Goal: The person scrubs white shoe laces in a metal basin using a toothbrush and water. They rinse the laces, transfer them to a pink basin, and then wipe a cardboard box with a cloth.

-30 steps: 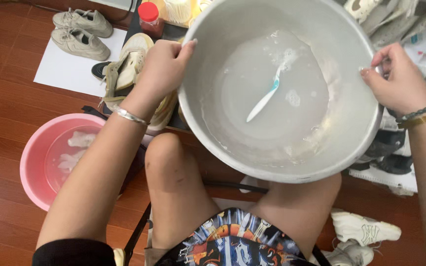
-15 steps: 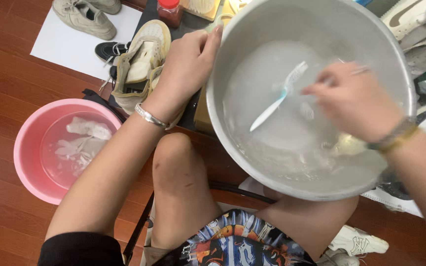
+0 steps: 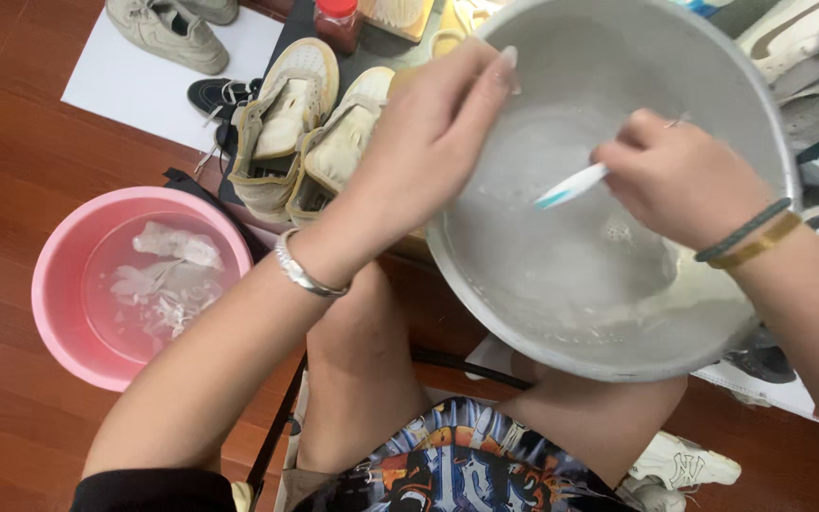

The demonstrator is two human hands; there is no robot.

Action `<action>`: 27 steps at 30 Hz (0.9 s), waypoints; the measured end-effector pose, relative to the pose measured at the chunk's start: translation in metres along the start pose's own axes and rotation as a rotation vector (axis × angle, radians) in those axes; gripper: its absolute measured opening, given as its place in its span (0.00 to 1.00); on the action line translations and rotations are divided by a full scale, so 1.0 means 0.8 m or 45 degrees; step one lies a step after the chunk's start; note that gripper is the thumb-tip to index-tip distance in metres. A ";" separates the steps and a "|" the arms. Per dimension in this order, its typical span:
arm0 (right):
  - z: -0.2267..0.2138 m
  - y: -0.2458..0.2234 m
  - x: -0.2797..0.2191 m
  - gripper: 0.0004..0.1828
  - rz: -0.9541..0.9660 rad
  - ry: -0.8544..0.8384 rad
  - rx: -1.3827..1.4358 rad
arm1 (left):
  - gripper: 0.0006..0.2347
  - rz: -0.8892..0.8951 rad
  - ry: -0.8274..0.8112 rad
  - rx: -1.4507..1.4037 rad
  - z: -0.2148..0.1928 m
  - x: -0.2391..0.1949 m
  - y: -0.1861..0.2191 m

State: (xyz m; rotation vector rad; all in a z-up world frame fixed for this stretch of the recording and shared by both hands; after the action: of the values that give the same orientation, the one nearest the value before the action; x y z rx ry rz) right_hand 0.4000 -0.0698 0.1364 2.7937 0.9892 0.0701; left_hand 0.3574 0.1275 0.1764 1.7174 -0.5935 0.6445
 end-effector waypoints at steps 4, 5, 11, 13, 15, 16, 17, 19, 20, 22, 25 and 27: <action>-0.041 0.057 -0.020 0.07 0.293 0.141 0.650 | 0.13 -0.049 -0.042 -0.115 0.040 0.009 -0.002; -0.039 0.072 -0.024 0.09 0.384 0.140 0.849 | 0.14 -0.081 -0.049 -0.137 0.049 0.008 -0.006; 0.026 0.085 -0.031 0.13 0.591 -0.048 1.545 | 0.17 -0.240 -0.156 -0.076 0.086 -0.001 -0.024; 0.048 0.082 -0.028 0.13 0.639 -0.207 1.365 | 0.19 -0.273 -0.157 -0.084 0.093 -0.002 -0.029; 0.054 0.080 -0.034 0.13 0.636 -0.213 1.439 | 0.19 -0.371 -0.221 -0.125 0.104 -0.009 -0.034; 0.043 0.083 -0.028 0.13 0.577 -0.136 1.583 | 0.19 -0.383 -0.201 -0.117 0.103 -0.008 -0.035; 0.032 0.087 -0.024 0.13 0.514 -0.060 1.726 | 0.19 -0.395 -0.181 -0.109 0.103 -0.006 -0.035; 0.025 0.091 -0.022 0.13 0.472 -0.051 1.708 | 0.20 -0.434 -0.182 -0.103 0.104 -0.008 -0.036; 0.023 0.094 -0.025 0.14 0.463 -0.044 1.698 | 0.20 -0.457 -0.205 -0.109 0.107 -0.009 -0.039; 0.031 0.102 -0.025 0.13 0.581 -0.103 1.491 | 0.20 -0.505 -0.239 -0.109 0.111 -0.009 -0.047; 0.037 0.106 -0.023 0.12 0.621 -0.118 1.539 | 0.21 -0.569 -0.267 -0.110 0.122 -0.014 -0.062; 0.041 0.105 -0.019 0.12 0.618 -0.115 1.650 | 0.21 -0.584 -0.245 -0.104 0.125 -0.014 -0.075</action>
State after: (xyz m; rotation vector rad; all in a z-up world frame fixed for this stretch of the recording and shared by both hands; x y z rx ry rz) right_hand 0.4434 -0.1488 0.1193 4.0335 0.2651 -0.9478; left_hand 0.4016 0.0438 0.1069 1.7681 -0.3318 0.1305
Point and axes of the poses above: each hand's wrist, its own x-axis towards the middle knuckle, its own z-axis out of the palm, y = z × x, the point moved 10 cm from there along x, towards the middle knuckle, and after that the axes turned 15 degrees about z, right-handed, at the moved point
